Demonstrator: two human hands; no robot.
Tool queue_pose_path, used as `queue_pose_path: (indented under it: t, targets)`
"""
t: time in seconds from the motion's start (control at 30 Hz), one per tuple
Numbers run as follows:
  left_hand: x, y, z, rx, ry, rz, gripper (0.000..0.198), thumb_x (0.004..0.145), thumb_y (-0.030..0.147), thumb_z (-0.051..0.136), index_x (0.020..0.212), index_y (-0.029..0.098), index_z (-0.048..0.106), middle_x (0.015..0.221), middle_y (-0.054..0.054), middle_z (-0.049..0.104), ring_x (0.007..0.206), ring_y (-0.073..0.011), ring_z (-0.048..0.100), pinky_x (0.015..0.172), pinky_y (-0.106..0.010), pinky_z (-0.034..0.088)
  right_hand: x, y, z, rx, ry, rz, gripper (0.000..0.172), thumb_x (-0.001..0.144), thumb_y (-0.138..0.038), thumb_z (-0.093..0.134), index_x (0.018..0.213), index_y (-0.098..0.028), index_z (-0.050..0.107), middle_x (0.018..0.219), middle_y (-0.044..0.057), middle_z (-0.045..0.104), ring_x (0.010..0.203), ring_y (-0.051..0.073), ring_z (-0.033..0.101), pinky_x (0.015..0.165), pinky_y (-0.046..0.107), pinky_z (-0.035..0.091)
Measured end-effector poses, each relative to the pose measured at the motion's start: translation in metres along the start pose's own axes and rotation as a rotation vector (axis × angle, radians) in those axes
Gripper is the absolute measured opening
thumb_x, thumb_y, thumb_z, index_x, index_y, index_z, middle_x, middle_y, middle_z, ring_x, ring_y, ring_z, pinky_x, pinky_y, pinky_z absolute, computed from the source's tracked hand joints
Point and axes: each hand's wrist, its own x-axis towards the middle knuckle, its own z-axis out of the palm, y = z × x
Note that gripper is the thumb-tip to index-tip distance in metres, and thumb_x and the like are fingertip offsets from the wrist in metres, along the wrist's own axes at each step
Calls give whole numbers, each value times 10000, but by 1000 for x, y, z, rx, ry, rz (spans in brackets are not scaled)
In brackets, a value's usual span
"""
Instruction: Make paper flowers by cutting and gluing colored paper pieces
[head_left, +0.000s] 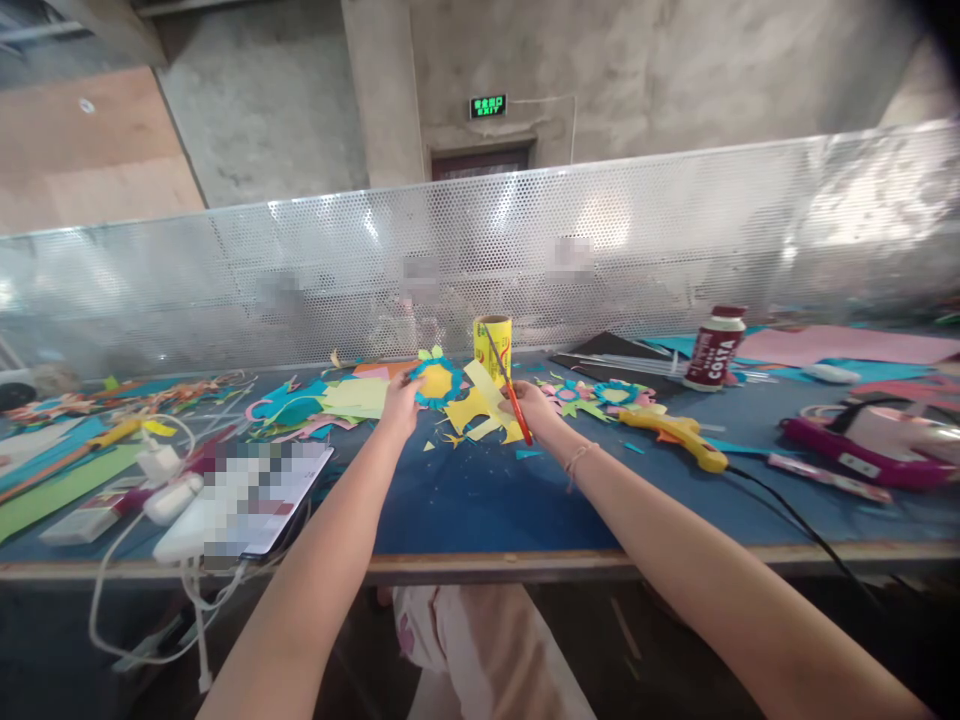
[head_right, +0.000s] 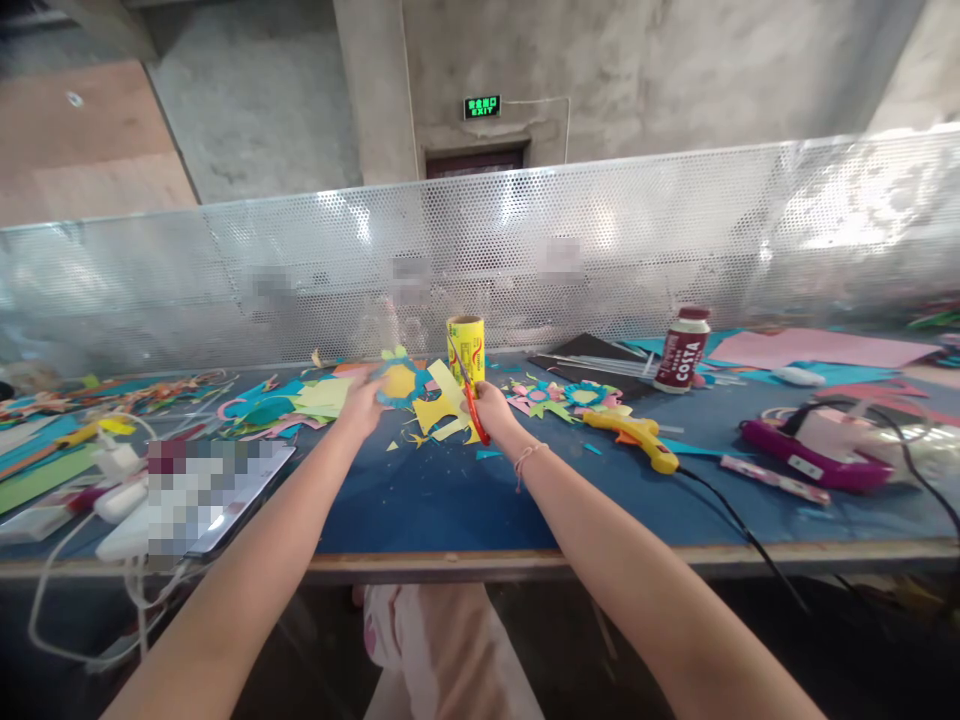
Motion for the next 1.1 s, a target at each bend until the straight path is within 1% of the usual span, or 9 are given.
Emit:
queue_pose_path:
  t: [0.1,0.17,0.33,0.47,0.57,0.8,0.93,1.03,1.1]
  targets:
    - [0,2,0,12,66,76,314,548,123,623,854,151,555,746,-19,628,670,-148,608,580,-242,469,-1,-1,0,-3,-4,2,206,538,-98,525,733,-160,506,601,-27,540,459,85,486,426,193,361]
    - [0,3,0,10,69,116,308,545,113,617,843,158,551,733,-8,622,674,-146,609,596,-244,475,-2,-2,0,-14,-13,5,212,541,-92,525,742,-158,507,600,-23,545,461,85,485,423,188,355]
    - [2,0,-2,36,18,121,355,528,97,618,875,151,560,767,-23,633,655,-144,608,599,-253,483,-4,-6,1,-88,-40,19,214,542,-72,522,738,-155,510,587,-26,541,455,77,468,426,186,343]
    - [2,-2,-2,19,-36,112,409,514,91,643,911,153,570,827,-39,644,673,-144,612,604,-253,486,-13,-14,3,-160,-65,54,200,533,-64,527,710,-156,513,522,-52,481,430,65,421,414,185,302]
    - [0,0,0,2,-46,111,402,517,115,665,908,156,576,825,-38,645,674,-142,612,587,-247,487,-20,-21,7,-132,-109,74,202,536,-78,533,721,-157,514,505,-60,457,420,63,399,409,189,287]
    - [-4,5,2,30,-105,63,333,531,198,709,837,142,591,760,-34,640,659,-143,606,560,-241,481,-25,-23,12,-58,-267,-15,230,526,-156,565,744,-169,492,582,-59,464,460,62,408,442,199,309]
    - [-3,3,3,8,-95,-5,300,557,190,702,832,147,590,791,-44,639,673,-146,606,553,-238,479,-25,-19,12,-66,-279,-71,234,513,-187,591,709,-169,466,608,-57,454,505,61,402,479,203,322]
    - [-4,3,2,-22,-98,-68,294,579,178,688,852,158,582,857,-58,638,722,-168,612,571,-269,495,-26,-18,13,-100,-282,-49,255,531,-239,615,705,-175,440,569,-67,416,488,62,376,461,206,301]
    - [-6,5,2,-32,-138,-112,317,588,173,684,885,178,573,904,-57,631,763,-185,612,597,-312,510,-28,-19,14,-109,-295,-31,272,543,-268,625,703,-182,423,547,-73,397,475,64,368,447,206,291]
